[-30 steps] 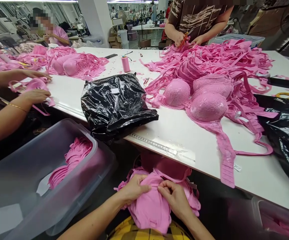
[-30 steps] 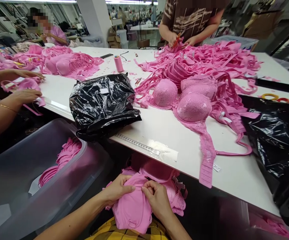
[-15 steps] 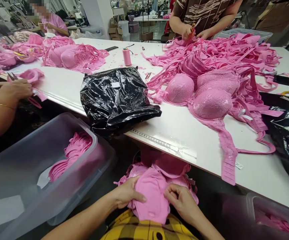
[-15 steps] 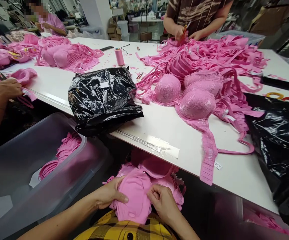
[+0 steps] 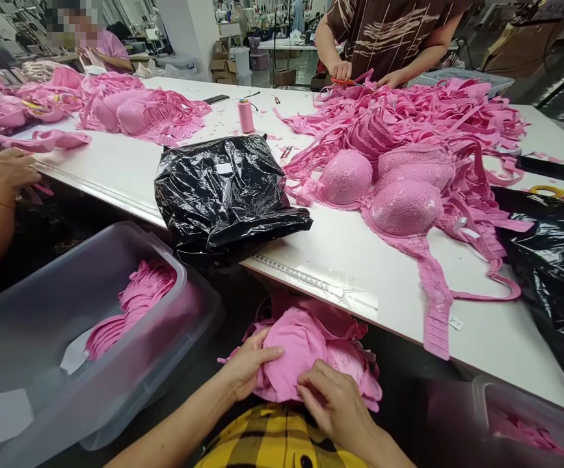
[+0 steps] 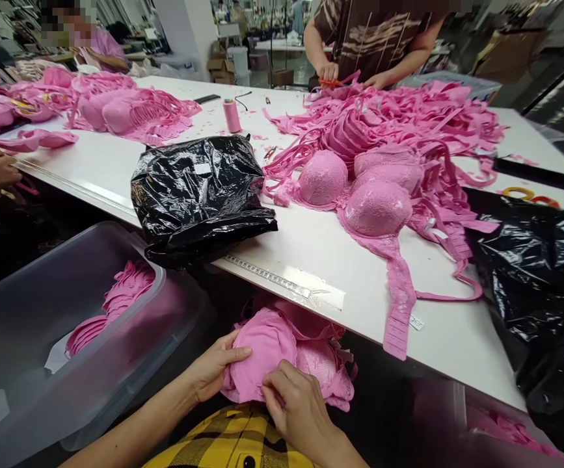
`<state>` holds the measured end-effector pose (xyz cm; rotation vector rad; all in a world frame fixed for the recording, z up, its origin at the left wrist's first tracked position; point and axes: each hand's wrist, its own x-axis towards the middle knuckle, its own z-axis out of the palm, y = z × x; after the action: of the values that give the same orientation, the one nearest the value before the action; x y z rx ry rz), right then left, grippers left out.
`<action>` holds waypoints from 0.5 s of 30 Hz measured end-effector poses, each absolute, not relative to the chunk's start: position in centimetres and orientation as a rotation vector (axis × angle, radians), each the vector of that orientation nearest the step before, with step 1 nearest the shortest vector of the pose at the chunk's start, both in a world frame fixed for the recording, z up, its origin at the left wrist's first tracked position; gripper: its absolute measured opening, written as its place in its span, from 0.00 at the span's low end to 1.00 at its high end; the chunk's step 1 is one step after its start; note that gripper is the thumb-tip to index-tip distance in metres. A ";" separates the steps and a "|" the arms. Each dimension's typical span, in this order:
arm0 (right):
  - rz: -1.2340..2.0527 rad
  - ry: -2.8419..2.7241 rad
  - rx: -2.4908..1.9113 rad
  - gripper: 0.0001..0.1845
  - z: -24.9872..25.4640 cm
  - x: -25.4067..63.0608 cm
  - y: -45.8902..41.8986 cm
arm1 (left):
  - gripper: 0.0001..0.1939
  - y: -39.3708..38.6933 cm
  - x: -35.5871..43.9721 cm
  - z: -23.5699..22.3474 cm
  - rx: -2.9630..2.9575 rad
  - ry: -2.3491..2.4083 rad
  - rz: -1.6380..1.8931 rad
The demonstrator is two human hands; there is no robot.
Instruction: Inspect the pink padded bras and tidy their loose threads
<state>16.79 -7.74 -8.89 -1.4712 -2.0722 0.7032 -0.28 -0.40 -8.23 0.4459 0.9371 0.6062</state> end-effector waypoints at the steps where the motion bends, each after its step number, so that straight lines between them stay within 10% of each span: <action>1: 0.663 -2.089 -1.465 0.09 -9.0 16.6 -7.7 | 0.23 -0.5 -0.2 -8.4 0.436 0.946 0.618; 15: 0.450 -1.918 -1.273 0.06 -8.4 17.1 -8.3 | 0.13 -0.6 -1.2 -8.9 0.339 1.030 0.690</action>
<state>17.12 -8.30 -8.43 -1.2729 -1.9183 0.4498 -1.18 -0.62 -8.94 0.3394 1.0299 0.6901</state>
